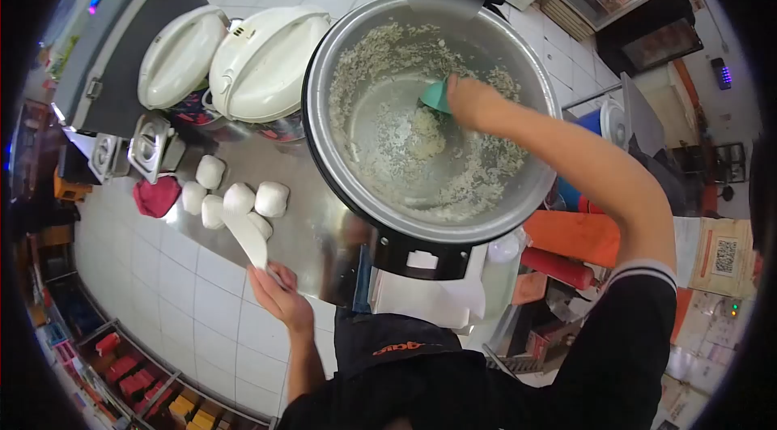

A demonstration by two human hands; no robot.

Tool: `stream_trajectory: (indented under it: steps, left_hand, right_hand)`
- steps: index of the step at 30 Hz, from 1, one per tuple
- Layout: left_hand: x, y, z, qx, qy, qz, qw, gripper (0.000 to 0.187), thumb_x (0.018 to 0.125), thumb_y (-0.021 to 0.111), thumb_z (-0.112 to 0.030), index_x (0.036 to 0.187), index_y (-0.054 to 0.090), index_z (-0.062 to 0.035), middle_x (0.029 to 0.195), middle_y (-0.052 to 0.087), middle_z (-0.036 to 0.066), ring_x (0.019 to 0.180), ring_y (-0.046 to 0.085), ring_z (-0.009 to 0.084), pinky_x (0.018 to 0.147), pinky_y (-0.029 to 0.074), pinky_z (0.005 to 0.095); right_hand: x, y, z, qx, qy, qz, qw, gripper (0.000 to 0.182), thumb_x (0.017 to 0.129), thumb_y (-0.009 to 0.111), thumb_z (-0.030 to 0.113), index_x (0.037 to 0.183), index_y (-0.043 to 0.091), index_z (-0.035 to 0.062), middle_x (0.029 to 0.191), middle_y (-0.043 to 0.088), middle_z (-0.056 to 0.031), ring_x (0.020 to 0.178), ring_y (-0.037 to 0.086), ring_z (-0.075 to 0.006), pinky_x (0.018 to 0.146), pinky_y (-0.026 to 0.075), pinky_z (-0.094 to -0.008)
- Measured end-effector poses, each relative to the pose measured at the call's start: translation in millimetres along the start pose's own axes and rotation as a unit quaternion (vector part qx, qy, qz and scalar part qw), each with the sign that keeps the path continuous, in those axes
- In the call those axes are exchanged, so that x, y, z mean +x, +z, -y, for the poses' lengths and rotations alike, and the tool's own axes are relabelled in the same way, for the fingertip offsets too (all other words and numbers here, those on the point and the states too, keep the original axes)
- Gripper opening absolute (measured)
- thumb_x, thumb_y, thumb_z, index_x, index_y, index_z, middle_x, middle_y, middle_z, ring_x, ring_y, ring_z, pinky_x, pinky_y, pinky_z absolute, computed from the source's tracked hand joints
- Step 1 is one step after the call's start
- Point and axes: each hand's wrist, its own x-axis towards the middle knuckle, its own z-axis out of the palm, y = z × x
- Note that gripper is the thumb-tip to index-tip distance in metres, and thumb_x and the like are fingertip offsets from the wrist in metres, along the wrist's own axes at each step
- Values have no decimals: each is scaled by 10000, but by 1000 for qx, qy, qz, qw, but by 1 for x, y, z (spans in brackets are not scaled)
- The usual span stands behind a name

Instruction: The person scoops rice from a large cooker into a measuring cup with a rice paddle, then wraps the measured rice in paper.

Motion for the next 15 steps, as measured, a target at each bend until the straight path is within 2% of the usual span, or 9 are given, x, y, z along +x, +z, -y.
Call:
stream_trajectory:
  steps: [2,5,7,8,10,11,13,14,15]
  left_hand:
    - [-8,-10,11,-6,-38,10,999,284,1038,366,-309,911,446,-68,676,369,-11,572,323,63,501,258,204]
    - [-6,-14,29,4,-102,-1,995,291,1038,355,-313,928,453,-63,691,375,-13,579,341,66,507,265,209]
    - [13,0,39,-22,-130,-1,991,283,1036,370,-317,947,443,-58,719,429,-17,585,370,58,505,274,195]
    - [27,2,40,-7,-110,66,992,282,1035,354,-313,970,444,-53,741,431,-2,598,370,61,502,273,204]
    - [46,28,24,-17,-73,93,993,292,1038,339,-314,939,436,-58,717,402,1,594,347,72,512,270,221]
    - [54,38,17,-24,-30,114,993,306,1040,323,-316,907,429,-62,693,373,4,591,325,82,522,267,238]
    - [60,59,7,-75,-18,119,990,314,1039,319,-326,905,420,-60,696,366,6,595,323,87,525,268,243]
    - [59,63,6,-124,0,115,986,323,1038,315,-336,903,411,-59,699,359,7,599,321,91,528,270,248]
    - [56,64,7,-125,-8,121,985,323,1038,315,-336,903,411,-59,699,359,7,599,321,91,528,270,248]
  right_hand:
    - [-21,18,32,2,-2,-71,997,566,841,499,4,1332,313,-206,978,617,-313,827,670,-434,695,564,-441]
    - [-67,2,66,-25,-25,-4,999,437,858,523,25,1230,432,-185,970,622,-292,837,685,-417,694,574,-410]
    - [-76,-4,64,-14,-74,63,995,611,825,513,-3,1390,326,-140,1024,607,-305,832,669,-430,745,556,-436]
    - [-78,-8,59,-16,-62,68,996,611,825,513,-3,1390,326,-140,1024,607,-305,832,669,-430,745,556,-436]
    - [-71,-19,49,24,-126,190,973,615,809,551,28,1400,397,-43,1049,614,-273,869,663,-425,771,546,-449]
    - [-61,-24,41,27,-121,195,973,615,809,551,28,1400,397,-43,1049,614,-273,869,663,-425,771,546,-449]
    - [-48,-37,28,21,-98,364,926,591,792,586,62,1373,478,37,1130,611,-237,936,646,-420,791,535,-455]
    - [-53,-47,27,-16,-75,253,964,513,800,606,97,1311,555,76,1114,633,-228,1005,624,-408,853,517,-435]
    - [-47,-35,15,-17,-83,221,972,478,817,607,106,1292,568,72,1089,643,-235,1027,619,-397,890,501,-433]
